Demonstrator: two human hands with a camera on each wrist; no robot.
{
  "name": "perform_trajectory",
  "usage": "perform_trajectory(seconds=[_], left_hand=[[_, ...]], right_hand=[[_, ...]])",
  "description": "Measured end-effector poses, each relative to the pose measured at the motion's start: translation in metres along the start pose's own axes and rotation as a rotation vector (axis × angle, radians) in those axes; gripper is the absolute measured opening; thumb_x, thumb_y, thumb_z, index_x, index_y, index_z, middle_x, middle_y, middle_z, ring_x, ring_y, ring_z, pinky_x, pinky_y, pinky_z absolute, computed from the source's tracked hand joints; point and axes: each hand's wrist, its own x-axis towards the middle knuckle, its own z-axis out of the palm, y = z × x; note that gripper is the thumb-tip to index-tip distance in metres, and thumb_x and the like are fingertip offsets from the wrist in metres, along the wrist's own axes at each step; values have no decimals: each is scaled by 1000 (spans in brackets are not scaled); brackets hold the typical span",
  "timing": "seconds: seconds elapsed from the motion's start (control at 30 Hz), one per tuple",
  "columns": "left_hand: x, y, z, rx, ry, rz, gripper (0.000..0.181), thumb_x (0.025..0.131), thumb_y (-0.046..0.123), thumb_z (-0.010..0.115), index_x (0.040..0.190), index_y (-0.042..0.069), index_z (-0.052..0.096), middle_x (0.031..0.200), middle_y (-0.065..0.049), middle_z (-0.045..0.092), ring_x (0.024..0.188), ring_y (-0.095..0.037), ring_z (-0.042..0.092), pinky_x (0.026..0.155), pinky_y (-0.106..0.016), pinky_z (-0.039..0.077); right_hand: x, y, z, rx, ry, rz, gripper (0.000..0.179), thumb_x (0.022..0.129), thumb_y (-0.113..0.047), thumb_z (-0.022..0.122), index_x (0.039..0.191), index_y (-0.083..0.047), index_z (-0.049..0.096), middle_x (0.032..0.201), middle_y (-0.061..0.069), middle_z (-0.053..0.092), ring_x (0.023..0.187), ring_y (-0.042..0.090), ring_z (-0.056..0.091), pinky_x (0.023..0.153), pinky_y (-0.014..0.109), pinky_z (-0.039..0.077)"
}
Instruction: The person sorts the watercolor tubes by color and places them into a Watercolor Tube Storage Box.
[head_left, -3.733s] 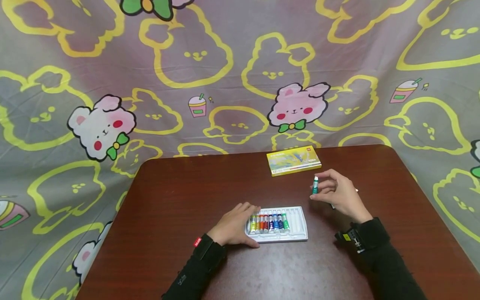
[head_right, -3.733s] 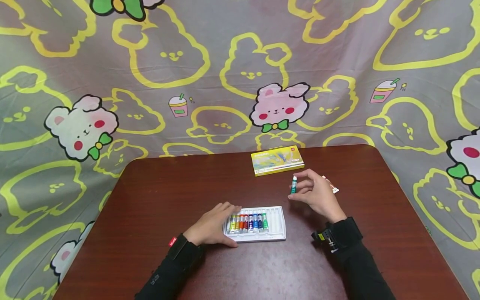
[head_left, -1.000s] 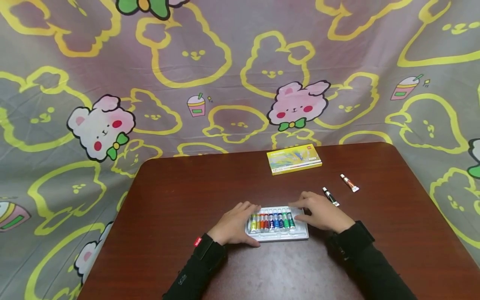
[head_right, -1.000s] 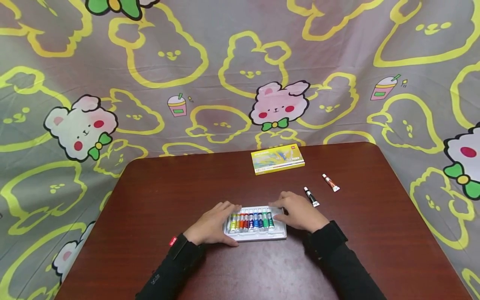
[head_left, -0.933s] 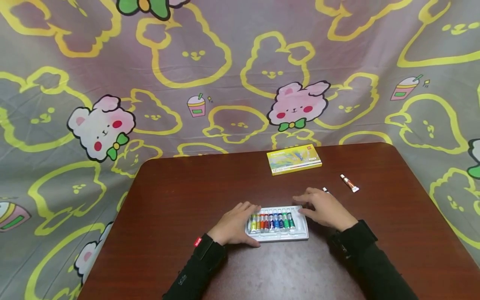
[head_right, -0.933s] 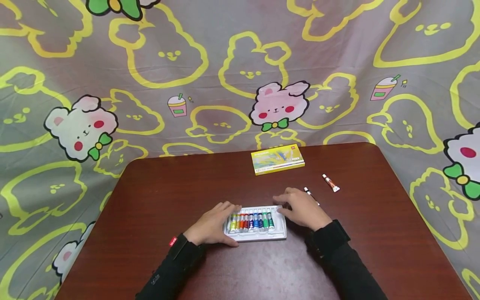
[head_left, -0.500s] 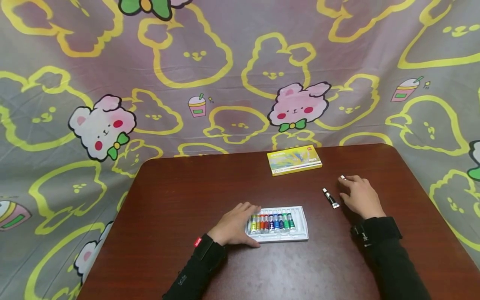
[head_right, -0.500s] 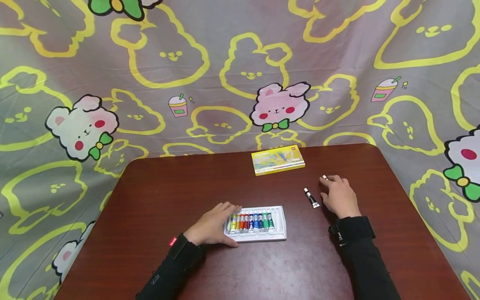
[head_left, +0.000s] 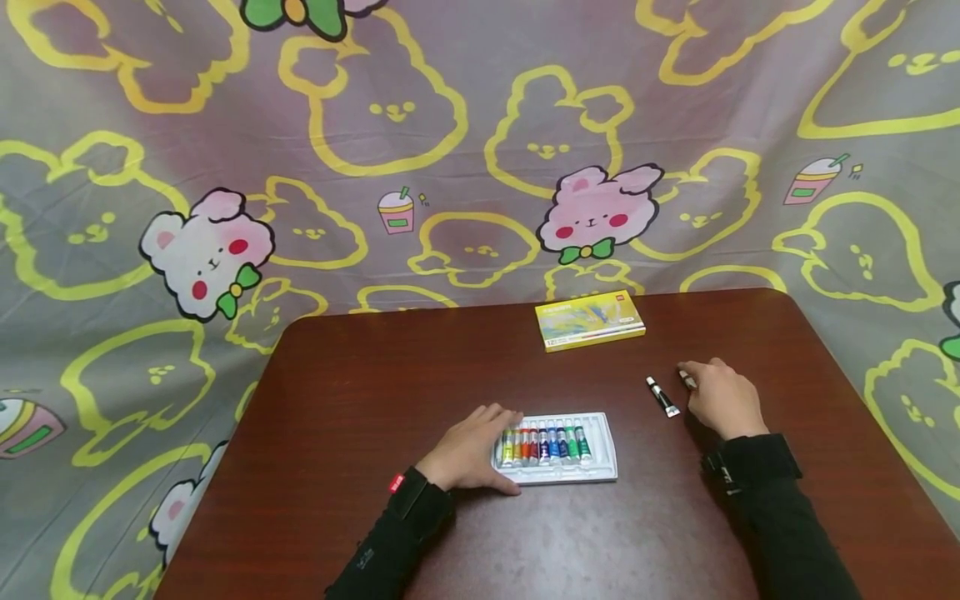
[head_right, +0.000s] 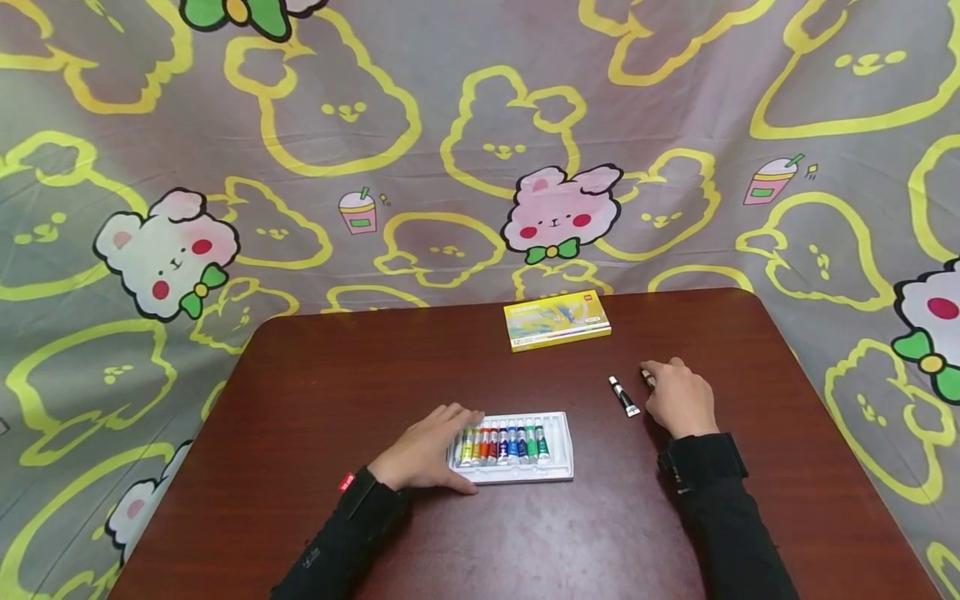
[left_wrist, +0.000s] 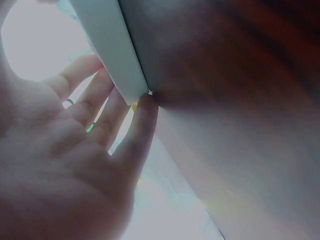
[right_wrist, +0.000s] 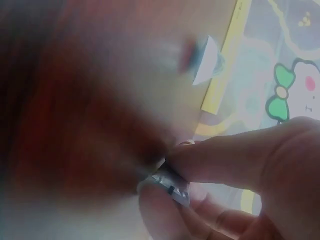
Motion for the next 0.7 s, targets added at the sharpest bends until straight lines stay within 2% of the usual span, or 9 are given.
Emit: perform_trajectory(seconds=[0.1, 0.3, 0.47, 0.6, 0.7], left_hand=[[0, 0, 0, 2, 1, 2, 104, 60, 60, 83, 147, 20, 42, 135, 0, 51, 116, -16, 42, 97, -45, 49], [-1, 0, -1, 5, 5, 8, 104, 60, 60, 84, 147, 20, 42, 134, 0, 51, 115, -16, 42, 97, -45, 49], [-1, 0, -1, 11, 6, 11, 104, 60, 61, 84, 147, 20, 42, 134, 1, 51, 116, -16, 42, 97, -45, 49], [-1, 1, -1, 8, 3, 5, 104, 60, 60, 84, 147, 20, 42, 135, 0, 51, 116, -16, 42, 98, -45, 49], [-1, 2, -2, 6, 1, 2, 104, 60, 60, 84, 147, 20, 42, 136, 0, 51, 117, -17, 42, 98, -46, 49]], right_hand=[[1, 0, 1, -2, -9, 8, 40, 80, 0, 61, 120, -3, 64, 99, 29, 64, 70, 38, 57, 54, 51, 49], [3, 0, 1, 86, 57, 16, 40, 79, -5, 71, 116, -1, 56, 90, 25, 62, 71, 36, 56, 59, 53, 48], [5, -1, 1, 171, 112, 11, 46, 78, -8, 77, 117, -4, 54, 85, 19, 62, 71, 32, 55, 59, 44, 44], [5, -4, -1, 207, 152, 1, 46, 80, -7, 74, 122, -6, 56, 89, 20, 67, 68, 29, 57, 57, 41, 43], [4, -7, -4, 233, 165, 18, 45, 83, -7, 72, 125, -7, 55, 94, 23, 70, 69, 29, 61, 57, 43, 46]])
